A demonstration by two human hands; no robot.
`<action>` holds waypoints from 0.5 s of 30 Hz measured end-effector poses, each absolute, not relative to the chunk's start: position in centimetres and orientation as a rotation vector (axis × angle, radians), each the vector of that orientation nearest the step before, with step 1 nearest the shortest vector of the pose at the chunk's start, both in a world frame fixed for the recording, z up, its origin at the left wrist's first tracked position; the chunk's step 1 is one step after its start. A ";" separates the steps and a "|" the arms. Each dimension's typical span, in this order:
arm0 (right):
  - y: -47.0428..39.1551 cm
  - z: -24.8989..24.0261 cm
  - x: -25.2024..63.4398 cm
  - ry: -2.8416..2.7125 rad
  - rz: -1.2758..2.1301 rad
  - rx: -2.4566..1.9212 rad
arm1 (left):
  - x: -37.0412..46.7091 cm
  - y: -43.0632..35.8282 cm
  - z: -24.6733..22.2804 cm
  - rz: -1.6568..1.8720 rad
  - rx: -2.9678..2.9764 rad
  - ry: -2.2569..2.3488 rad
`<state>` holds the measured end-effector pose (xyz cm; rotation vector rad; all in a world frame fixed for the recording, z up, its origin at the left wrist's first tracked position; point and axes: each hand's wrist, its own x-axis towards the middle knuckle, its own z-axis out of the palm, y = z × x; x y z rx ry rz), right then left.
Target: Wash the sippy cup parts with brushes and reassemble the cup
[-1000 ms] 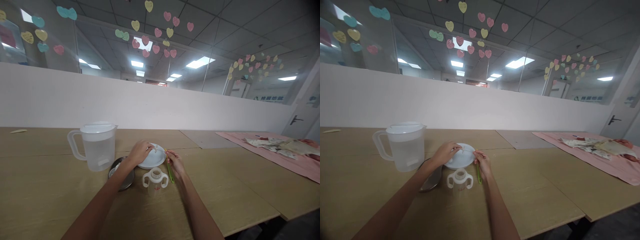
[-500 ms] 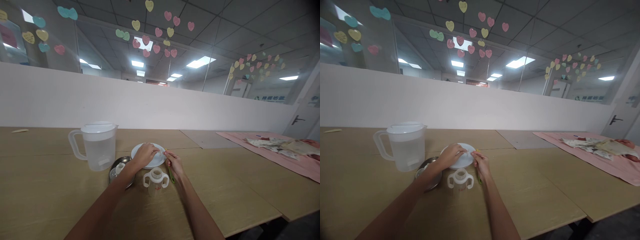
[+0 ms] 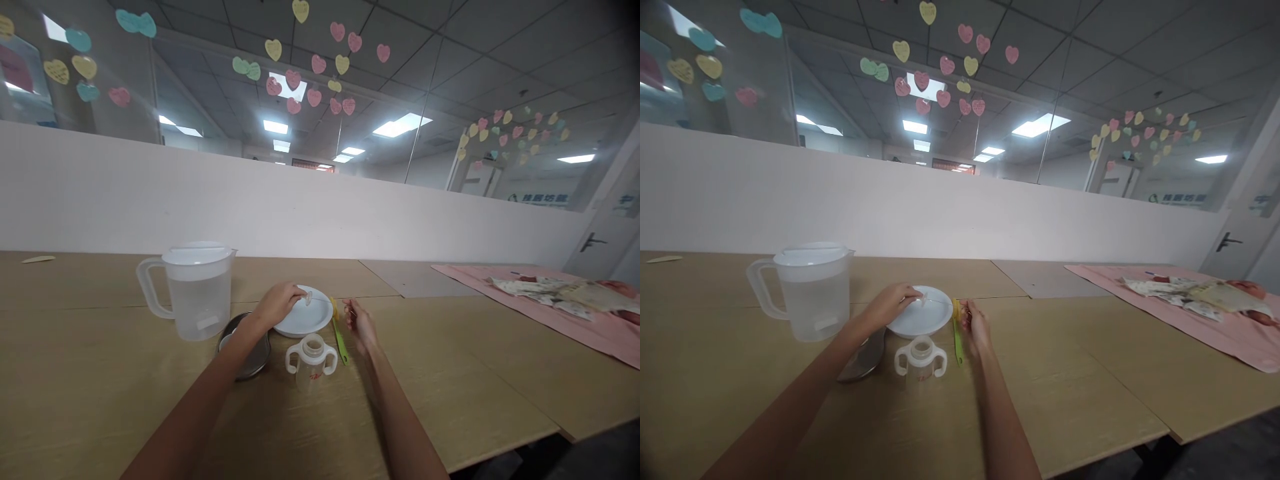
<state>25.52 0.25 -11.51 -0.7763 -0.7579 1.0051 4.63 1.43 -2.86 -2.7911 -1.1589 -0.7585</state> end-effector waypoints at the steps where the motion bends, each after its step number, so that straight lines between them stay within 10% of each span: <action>1: 0.2 -11.5 25.6 -0.764 1.015 -0.805 | 4.5 1.4 -2.7 -0.749 -2.794 -1.161; 15: 0.4 -12.1 24.0 -1.086 0.631 -1.063 | 5.0 0.3 -2.0 -0.716 -2.712 -1.172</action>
